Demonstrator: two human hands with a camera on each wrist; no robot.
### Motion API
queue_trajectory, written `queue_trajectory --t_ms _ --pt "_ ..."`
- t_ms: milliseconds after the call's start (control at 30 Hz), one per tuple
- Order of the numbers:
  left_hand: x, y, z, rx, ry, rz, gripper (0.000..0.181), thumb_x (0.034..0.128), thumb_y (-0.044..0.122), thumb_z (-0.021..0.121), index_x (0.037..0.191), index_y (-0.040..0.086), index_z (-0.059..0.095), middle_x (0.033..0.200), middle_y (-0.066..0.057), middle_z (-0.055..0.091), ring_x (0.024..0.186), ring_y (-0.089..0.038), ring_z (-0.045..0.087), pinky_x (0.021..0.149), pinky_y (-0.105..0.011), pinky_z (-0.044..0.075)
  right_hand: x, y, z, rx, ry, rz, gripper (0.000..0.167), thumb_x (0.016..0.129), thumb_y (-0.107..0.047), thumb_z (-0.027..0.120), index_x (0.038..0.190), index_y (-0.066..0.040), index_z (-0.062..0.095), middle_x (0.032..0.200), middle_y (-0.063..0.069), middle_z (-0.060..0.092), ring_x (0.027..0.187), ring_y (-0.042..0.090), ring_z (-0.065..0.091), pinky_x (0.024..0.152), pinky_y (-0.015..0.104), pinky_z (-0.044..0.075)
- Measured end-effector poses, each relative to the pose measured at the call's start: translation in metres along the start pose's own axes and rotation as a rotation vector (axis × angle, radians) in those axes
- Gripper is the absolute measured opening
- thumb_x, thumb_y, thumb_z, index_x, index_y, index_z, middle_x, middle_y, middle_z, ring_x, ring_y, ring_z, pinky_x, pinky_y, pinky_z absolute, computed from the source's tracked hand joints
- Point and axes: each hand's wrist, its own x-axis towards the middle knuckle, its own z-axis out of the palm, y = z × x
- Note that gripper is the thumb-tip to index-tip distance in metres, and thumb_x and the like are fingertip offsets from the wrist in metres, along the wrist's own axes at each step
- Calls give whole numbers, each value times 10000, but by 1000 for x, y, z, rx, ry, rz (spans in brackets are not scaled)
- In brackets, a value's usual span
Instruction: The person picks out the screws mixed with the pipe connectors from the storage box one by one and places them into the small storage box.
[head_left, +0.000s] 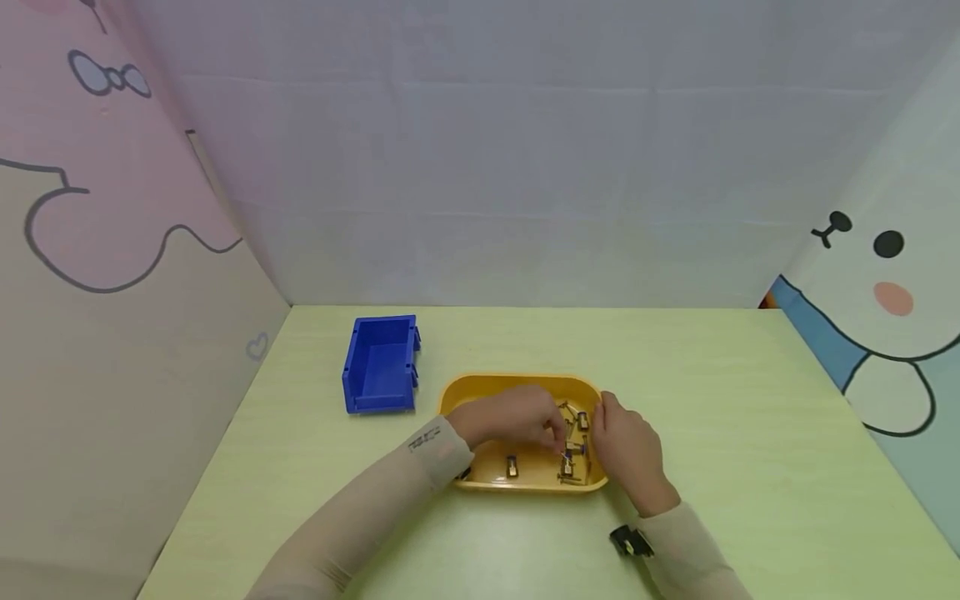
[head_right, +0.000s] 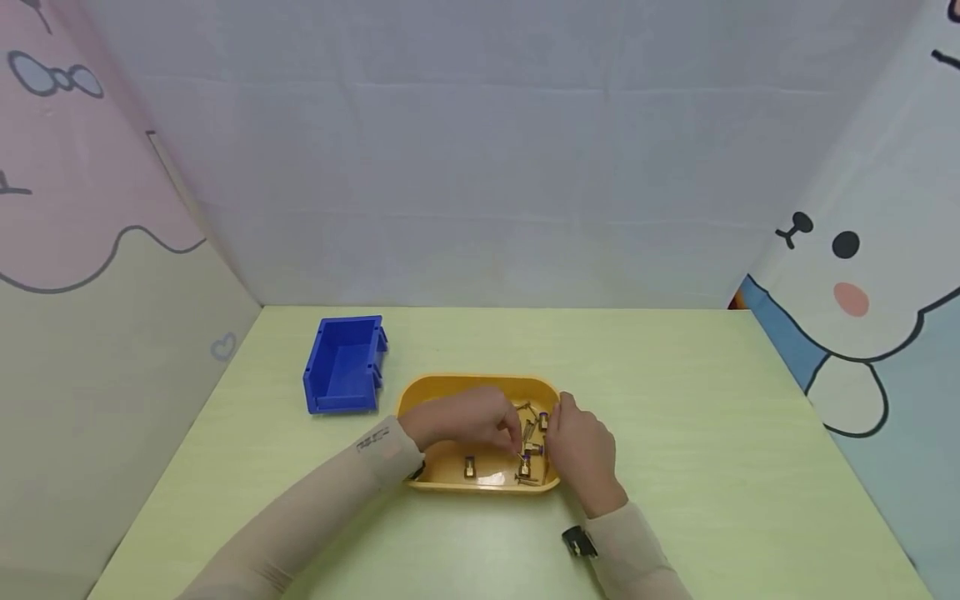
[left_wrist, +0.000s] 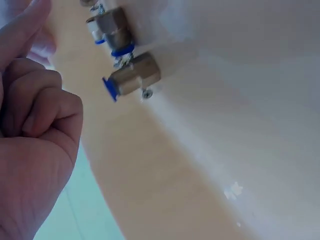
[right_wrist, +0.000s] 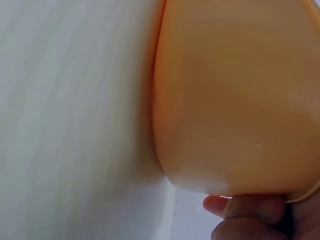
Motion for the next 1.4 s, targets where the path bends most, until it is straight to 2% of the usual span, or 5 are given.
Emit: queue_trajectory --t_ms 567,800,1000,1200,1400 --pt "-53 21 -54 -147 482 -347 92 904 320 744 860 263 800 604 94 625 502 -107 412 546 -266 371 -2 -2 -1 -11 17 -15 406 1049 -217 412 1331 46 539 766 190 653 512 206 525 431 353 419" --pt "-90 2 -74 -158 738 -601 91 896 336 746 871 272 805 928 65 718 784 -136 566 636 -285 446 -3 1 0 -2 3 3 409 1052 -216 403 1339 48 526 755 175 637 524 212 515 440 350 411" --pt "-132 -24 -84 -67 926 -861 140 911 347 720 919 232 800 832 -35 724 529 -216 511 416 -281 318 -3 1 -1 -2 -7 18 417 1056 -220 392 1350 49 513 745 158 626 529 211 506 446 344 410" --pt "-168 -49 -82 18 913 -1098 168 916 361 716 960 219 796 1033 -43 736 596 -222 567 448 -328 401 -3 0 0 -3 -14 12 410 1055 -219 389 1337 49 517 718 149 608 516 209 497 440 342 399" --pt "-183 -67 -70 18 829 -1166 175 927 331 715 964 182 799 1172 -96 657 661 -236 573 512 -336 419 -2 1 1 -3 -10 -7 412 1059 -219 375 1332 56 514 666 113 568 495 198 479 427 331 378"
